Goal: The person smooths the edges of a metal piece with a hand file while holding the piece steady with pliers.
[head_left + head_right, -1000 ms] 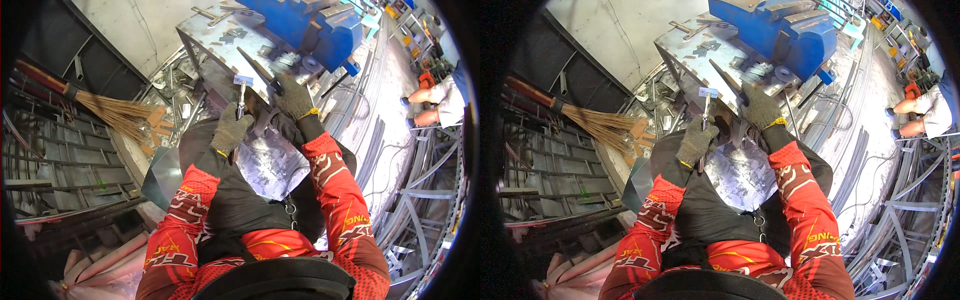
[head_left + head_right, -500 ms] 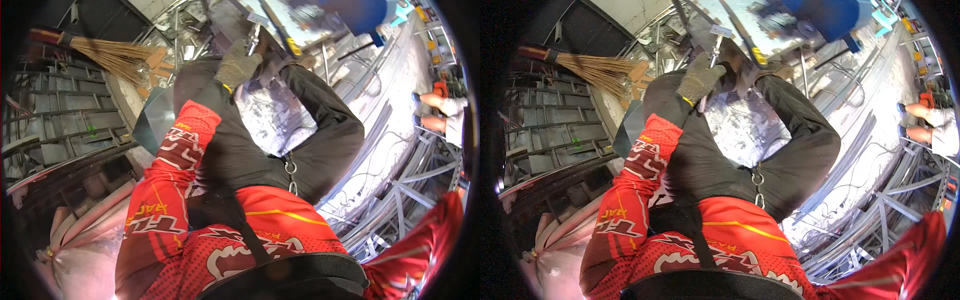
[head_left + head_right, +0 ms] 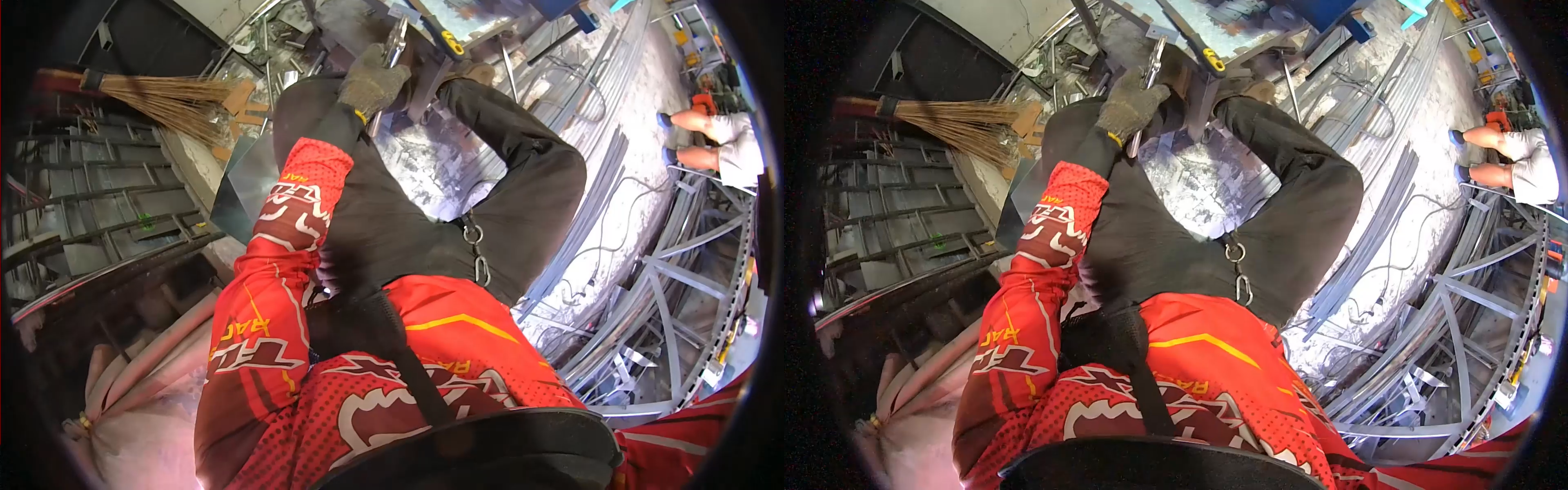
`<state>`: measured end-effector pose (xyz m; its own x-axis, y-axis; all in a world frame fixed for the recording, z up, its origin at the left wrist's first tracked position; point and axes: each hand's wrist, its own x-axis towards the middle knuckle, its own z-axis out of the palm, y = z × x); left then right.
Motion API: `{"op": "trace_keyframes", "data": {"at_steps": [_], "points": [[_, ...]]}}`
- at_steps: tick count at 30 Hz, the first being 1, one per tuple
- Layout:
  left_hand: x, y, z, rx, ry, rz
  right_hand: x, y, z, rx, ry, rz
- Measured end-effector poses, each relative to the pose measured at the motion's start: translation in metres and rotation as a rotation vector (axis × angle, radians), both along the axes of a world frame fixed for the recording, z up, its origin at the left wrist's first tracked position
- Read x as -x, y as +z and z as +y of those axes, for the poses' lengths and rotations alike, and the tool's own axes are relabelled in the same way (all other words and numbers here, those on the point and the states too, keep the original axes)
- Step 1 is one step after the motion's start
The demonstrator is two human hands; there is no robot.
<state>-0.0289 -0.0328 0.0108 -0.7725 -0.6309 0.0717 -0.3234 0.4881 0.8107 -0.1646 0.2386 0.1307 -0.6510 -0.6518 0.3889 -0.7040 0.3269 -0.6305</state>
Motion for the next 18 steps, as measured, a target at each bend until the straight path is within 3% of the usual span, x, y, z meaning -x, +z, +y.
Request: {"op": "trace_keyframes", "data": {"at_steps": [3,10,18], "points": [[-0.003,0.003,0.000,-0.096,0.001,-0.019,-0.011,-0.006,-0.006,0.001,0.011,-0.037],[0.006,-0.001,-0.004,0.018,-0.029,0.050,-0.012,-0.004,-0.004,0.012,-0.005,-0.061],[-0.001,0.014,0.005,-0.002,-0.007,-0.052,-0.012,-0.002,0.000,0.029,-0.014,-0.094]]}}
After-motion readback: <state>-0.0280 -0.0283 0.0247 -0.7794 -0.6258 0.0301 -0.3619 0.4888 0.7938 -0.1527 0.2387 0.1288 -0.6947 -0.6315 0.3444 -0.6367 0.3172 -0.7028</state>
